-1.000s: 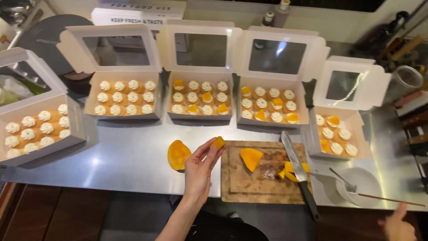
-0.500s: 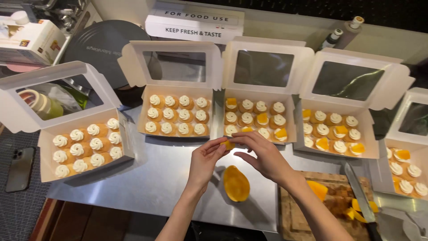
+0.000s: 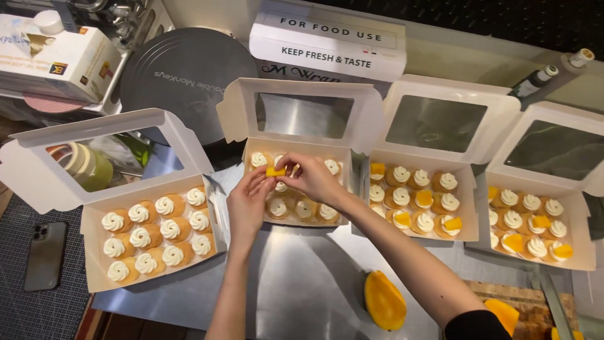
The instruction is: Slicing mangoes and placing the pieces on top of frosted cupcakes in boxes.
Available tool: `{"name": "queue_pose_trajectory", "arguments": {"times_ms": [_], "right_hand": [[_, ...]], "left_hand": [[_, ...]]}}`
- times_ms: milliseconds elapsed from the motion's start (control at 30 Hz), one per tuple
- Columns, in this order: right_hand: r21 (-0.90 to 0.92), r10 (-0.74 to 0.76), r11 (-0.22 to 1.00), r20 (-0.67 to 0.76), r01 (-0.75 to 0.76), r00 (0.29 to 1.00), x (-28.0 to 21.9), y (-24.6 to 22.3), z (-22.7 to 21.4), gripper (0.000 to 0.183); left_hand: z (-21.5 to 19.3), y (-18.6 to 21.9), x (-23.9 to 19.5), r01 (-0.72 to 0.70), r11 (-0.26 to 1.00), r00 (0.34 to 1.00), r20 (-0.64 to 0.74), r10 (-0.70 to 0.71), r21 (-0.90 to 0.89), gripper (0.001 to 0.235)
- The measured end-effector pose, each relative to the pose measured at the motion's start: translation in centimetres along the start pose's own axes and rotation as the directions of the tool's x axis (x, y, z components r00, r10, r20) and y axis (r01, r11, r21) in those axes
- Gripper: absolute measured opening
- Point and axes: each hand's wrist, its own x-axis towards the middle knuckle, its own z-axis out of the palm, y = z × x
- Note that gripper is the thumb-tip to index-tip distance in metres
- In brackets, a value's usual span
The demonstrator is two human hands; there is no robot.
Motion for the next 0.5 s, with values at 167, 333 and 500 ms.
{"name": "queue_pose_trajectory", "arguments": {"times_ms": [167,333,500], "right_hand": [[0.032,0.092,0.995,0.004,-0.092,0.996,5.3,6.1,1.8,0.026],[-0.049,0.061,0.997,0.113,-0.056,0.992,7.6,8.1,3.9,0.026],[-0.13,0.052,0.991,0.189,-0.028,0.981,8.2,8.4,5.1,0.024]], "left_hand": [[-2.4,-0.1,3.5,-0.189,0.848,0.947,-0.135,0.291,0.496,0.024],[-2.9,-0.5,3.6,-0.155,0.854,0.908,-0.269,0.321,0.497,0.021],[-3.7,-0.7,3.1,-0.128,0.907,0.891,-0.355,0.283,0.401,0.021]]}}
